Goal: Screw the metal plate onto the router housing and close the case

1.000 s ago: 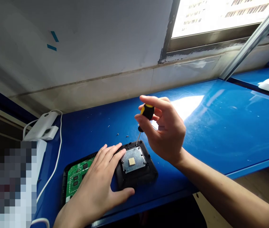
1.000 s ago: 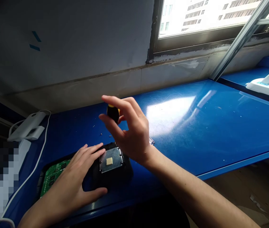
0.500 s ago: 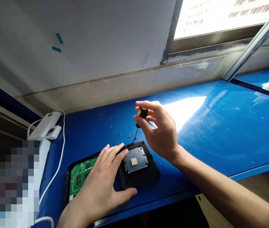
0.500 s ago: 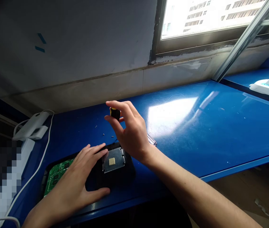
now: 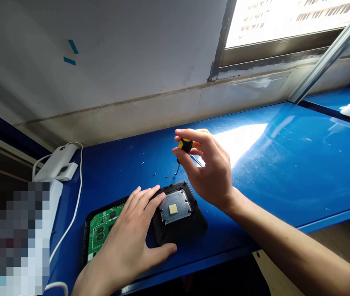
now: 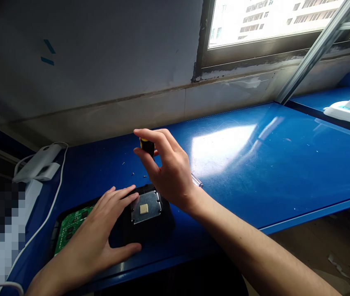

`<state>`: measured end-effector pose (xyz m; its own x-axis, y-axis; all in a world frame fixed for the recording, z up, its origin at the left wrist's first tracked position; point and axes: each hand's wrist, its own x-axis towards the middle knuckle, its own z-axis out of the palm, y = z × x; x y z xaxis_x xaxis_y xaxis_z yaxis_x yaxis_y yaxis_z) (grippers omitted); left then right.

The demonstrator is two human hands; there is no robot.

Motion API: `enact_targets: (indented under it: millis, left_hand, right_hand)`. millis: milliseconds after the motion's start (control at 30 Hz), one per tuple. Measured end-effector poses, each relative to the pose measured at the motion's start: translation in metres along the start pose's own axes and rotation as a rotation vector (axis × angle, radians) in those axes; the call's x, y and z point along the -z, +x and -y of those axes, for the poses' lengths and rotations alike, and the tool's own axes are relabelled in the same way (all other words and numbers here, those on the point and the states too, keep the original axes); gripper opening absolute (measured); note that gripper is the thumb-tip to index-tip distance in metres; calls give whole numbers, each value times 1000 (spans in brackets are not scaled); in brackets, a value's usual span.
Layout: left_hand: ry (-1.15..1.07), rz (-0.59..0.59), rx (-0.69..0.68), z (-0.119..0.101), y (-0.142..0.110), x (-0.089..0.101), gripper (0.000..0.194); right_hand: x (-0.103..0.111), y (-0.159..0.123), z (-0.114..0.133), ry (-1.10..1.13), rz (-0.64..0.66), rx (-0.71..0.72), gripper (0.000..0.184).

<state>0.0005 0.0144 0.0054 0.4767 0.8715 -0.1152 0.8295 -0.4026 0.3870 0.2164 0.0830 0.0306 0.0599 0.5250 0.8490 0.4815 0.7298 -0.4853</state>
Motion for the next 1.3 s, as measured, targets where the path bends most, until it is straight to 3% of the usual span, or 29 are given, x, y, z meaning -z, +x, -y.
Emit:
enact_targets:
  millis: [200,400,667,933,1133,1300]
  left_hand:
    - [22,11,7,0,0,-1,85]
    - [26,20,3,1,0,-1,86]
    - [10,55,36,-2,-2,2,85]
    - [2,40,14,-3,-3,4,98]
    - [46,-7,-26,0,-1,2,83]
    - [33,-4,1,1,1,2,83]
  right_hand:
    - [2,0,1,69,-72,32,28]
    - [5,3,0,41,-54,63,30]
    - [5,3,3,-2,-34,0,28]
    - [-1,-8,7,265,-7,-85,30]
    - [-4,-9,10,409,4,-111,28]
    - [-4,-9,9,362,-18,-136,26]
